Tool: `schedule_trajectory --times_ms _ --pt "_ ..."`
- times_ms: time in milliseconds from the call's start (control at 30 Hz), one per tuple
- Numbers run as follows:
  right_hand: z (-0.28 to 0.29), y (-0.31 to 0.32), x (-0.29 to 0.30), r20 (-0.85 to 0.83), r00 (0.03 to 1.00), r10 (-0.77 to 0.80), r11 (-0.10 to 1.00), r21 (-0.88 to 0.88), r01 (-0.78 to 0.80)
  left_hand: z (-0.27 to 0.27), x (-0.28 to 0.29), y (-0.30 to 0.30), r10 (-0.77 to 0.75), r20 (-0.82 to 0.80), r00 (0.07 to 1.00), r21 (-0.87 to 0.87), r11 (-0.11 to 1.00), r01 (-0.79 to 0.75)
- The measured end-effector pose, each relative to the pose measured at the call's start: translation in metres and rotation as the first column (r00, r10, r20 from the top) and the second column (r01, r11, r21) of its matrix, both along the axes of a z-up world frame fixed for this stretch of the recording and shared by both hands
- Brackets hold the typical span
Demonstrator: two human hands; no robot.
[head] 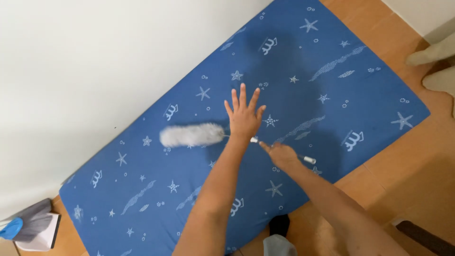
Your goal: The person folds a patterned cloth and a blue shirt on a blue mat, placing them on a nearby bed. Then, the person uses a feather duster to clean the mat and the metal frame of the bed.
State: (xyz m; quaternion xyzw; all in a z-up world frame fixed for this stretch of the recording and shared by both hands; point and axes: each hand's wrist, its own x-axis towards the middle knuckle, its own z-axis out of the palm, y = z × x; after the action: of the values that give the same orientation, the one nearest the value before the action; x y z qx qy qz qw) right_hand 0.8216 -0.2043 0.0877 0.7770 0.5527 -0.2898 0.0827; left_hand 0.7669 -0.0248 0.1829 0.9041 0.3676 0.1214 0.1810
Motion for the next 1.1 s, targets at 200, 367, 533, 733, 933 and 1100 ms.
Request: schedule_trajectory --times_ms 200,367,533,733,933,1100 --pt "-0.054 -0.013 0.148 0.074 0.790 -0.609 0.790 0.152 0.594 0.004 0.007 0.003 -0.057 -0.089 0.994 0.029 0.998 0.060" --pt "-0.007 0.018 0.155 -0.019 0.608 -0.794 0.573 0.310 0.758 -0.010 0.008 -0.014 -0.093 -0.113 0.989 -0.030 0.995 0.091" --pt "0.023 0.011 0.057 -0.092 0.822 -0.563 0.806 0.162 0.570 -0.002 0.018 -0.037 -0.045 -0.080 0.996 -0.075 0.996 0.039" --pt "-0.070 -0.018 0.021 -0.016 0.989 0.145 0.980 0.141 -0.141 0.014 0.027 -0.058 0.083 0.126 0.988 -0.073 0.995 -0.074" --pt "-0.045 0.007 0.177 0.129 0.929 -0.347 0.934 0.140 0.330 -0.004 0.015 -0.071 0.025 0.092 0.995 -0.136 0.991 -0.012" --pt "-0.025 -0.005 0.279 0.055 0.578 -0.814 0.532 0.470 0.704 -0.014 -0.006 -0.079 0.049 0.065 0.997 -0.245 0.969 -0.032"
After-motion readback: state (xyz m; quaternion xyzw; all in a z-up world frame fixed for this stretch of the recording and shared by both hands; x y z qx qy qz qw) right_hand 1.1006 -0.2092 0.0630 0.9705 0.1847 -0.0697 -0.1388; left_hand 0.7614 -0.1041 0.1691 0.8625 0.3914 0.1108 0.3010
